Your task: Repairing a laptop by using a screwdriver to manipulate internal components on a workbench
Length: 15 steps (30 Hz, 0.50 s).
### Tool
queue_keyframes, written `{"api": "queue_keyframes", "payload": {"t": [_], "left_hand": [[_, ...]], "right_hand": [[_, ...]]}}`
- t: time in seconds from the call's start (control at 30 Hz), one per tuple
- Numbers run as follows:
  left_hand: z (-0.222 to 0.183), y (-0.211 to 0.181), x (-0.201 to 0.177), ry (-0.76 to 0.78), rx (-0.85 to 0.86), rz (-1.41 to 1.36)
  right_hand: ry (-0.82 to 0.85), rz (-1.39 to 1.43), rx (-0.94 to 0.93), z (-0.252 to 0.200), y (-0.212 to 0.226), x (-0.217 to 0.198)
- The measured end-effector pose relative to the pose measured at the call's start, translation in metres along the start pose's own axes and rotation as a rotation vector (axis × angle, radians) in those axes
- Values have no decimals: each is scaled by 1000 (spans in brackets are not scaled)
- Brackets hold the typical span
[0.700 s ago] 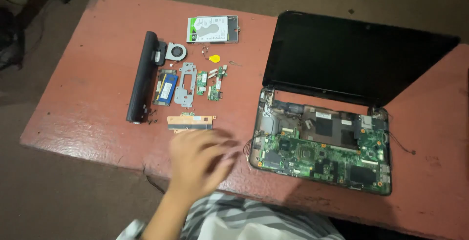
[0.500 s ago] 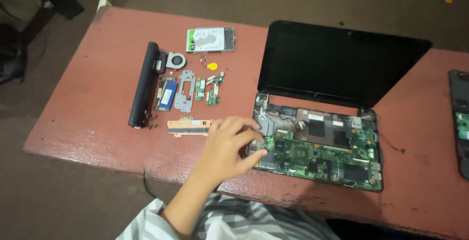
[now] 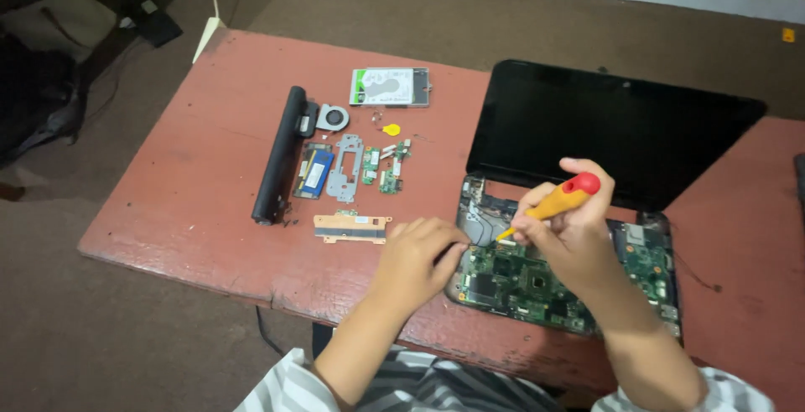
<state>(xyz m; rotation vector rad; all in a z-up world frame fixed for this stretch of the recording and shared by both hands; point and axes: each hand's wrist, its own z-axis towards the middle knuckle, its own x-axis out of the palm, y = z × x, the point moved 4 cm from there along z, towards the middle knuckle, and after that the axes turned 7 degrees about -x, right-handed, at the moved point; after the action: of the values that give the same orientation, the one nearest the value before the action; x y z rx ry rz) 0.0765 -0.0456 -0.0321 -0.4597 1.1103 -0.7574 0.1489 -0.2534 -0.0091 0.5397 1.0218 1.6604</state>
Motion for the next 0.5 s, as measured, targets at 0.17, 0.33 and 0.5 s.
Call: {"api": "queue_keyframes", "payload": {"t": [0.17, 0.33, 0.5], "left_hand": [[1, 2, 5, 5, 28, 107], [-1, 5, 15, -10, 59, 201], [2, 3, 14, -59, 65, 230]], "right_hand": [[35, -26, -138, 2, -9, 16], [88, -55, -219, -5, -12, 20], [74, -82, -226, -3, -15, 23]]}}
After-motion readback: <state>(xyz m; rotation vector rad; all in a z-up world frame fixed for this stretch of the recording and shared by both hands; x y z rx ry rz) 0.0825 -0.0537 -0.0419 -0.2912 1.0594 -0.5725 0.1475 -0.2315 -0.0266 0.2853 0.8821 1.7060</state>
